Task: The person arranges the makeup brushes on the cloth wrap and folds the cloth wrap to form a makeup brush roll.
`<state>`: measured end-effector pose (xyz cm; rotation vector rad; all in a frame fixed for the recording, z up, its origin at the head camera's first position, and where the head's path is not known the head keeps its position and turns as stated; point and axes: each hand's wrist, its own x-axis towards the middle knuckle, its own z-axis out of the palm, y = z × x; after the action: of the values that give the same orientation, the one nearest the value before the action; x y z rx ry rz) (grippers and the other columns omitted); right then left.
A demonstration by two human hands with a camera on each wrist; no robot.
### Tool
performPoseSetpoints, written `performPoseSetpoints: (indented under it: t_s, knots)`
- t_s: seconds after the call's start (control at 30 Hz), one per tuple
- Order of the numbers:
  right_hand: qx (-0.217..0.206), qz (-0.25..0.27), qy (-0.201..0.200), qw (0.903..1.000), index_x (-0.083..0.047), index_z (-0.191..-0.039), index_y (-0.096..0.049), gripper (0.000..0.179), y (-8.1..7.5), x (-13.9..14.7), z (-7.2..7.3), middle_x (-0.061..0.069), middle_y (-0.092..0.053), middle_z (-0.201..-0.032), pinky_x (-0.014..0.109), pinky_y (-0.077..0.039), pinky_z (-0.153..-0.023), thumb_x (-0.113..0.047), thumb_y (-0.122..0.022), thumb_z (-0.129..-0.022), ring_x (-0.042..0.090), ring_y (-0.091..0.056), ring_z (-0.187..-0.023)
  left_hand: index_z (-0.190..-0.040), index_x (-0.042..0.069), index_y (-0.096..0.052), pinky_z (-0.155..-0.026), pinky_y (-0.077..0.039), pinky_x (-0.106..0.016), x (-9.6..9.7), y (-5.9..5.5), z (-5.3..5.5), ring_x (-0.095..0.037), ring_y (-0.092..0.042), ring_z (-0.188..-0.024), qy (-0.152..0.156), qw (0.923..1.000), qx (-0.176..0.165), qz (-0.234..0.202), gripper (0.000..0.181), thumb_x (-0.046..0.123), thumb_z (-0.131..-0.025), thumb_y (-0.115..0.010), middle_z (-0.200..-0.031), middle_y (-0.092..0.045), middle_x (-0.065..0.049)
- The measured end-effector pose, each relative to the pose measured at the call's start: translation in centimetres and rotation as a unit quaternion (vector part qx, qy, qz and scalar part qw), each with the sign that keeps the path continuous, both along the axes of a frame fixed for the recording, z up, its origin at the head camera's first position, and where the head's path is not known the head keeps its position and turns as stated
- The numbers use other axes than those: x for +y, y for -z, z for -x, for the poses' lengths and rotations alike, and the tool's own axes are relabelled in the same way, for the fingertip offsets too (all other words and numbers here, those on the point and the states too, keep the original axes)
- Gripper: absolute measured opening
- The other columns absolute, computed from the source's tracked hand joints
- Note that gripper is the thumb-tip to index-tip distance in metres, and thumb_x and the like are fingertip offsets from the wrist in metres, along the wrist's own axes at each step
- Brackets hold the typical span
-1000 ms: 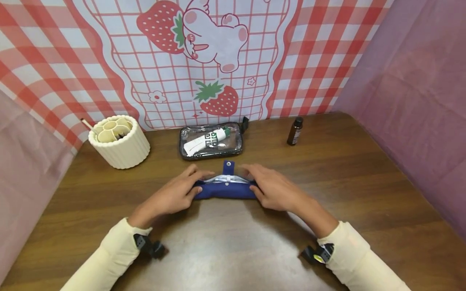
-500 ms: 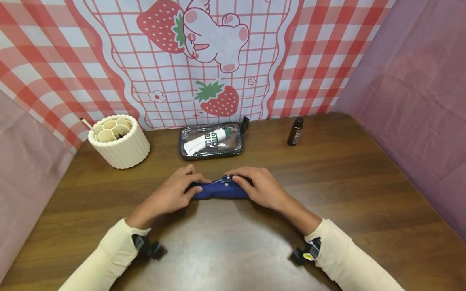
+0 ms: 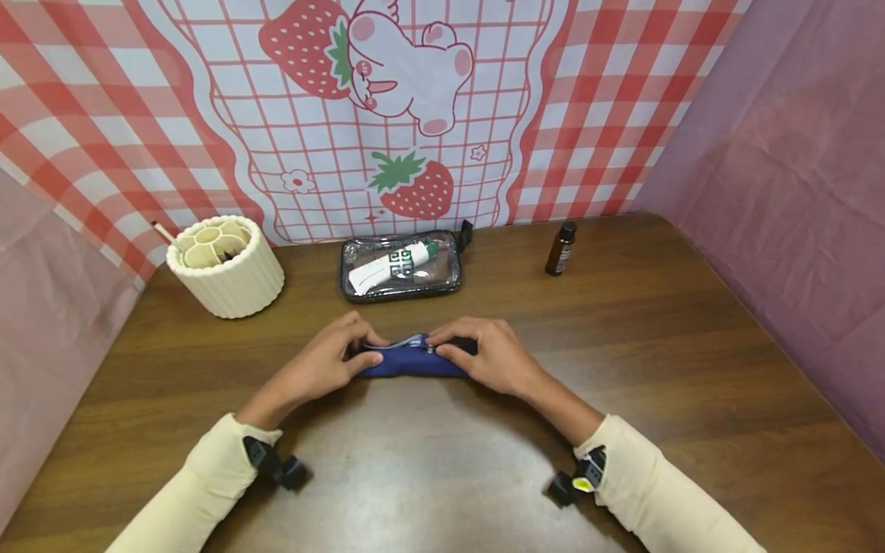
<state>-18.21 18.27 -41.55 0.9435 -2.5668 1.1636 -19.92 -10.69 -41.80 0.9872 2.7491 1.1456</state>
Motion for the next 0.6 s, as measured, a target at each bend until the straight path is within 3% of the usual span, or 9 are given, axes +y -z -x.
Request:
performPoseSetpoints:
  t_s: [0.2,0.47,0.6]
  knots:
    - [0.014,-0.023,-0.056,0.9981,-0.025,-0.113,-0.075,0.022,0.55,0.50,0.40,-0.008,-0.066,-0.122,0.042,-0.048,-0.097,-0.026,-0.077,-0.091,0.013,-0.060,-0.116,-0.102,0.018,-0.074,-0.066,-0.041,-0.032,-0.33,0.58,0.49,-0.015,-0.047,-0.075,0.003,0.9992,-0.031,-0.025,0.011,0.019,-0.092,-0.075,-0.088,-0.052,0.002]
    - [0.058,-0.048,-0.073,0.9945,-0.026,-0.096,-0.072,0.007,0.71,0.47,0.41,-0.006,-0.065,-0.122,0.038,-0.048,-0.095,-0.027,-0.077,-0.091,0.012,-0.056,-0.115,-0.103,0.019,-0.075,-0.067,-0.040,-0.033,-0.48,0.70,0.78,-0.018,-0.048,-0.077,0.010,0.9987,-0.038,-0.031,0.011,0.020,-0.092,-0.075,-0.088,-0.052,0.002]
    - [0.083,-0.062,-0.086,0.9909,-0.025,-0.095,-0.073,0.005,0.72,0.31,0.33,-0.004,-0.065,-0.122,0.034,-0.050,-0.093,-0.025,-0.076,-0.091,0.011,-0.058,-0.113,-0.103,0.019,-0.075,-0.068,-0.039,-0.033,-0.68,0.78,0.74,-0.020,-0.048,-0.078,0.011,0.9983,-0.045,-0.035,0.011,0.019,-0.092,-0.075,-0.089,-0.052,0.001]
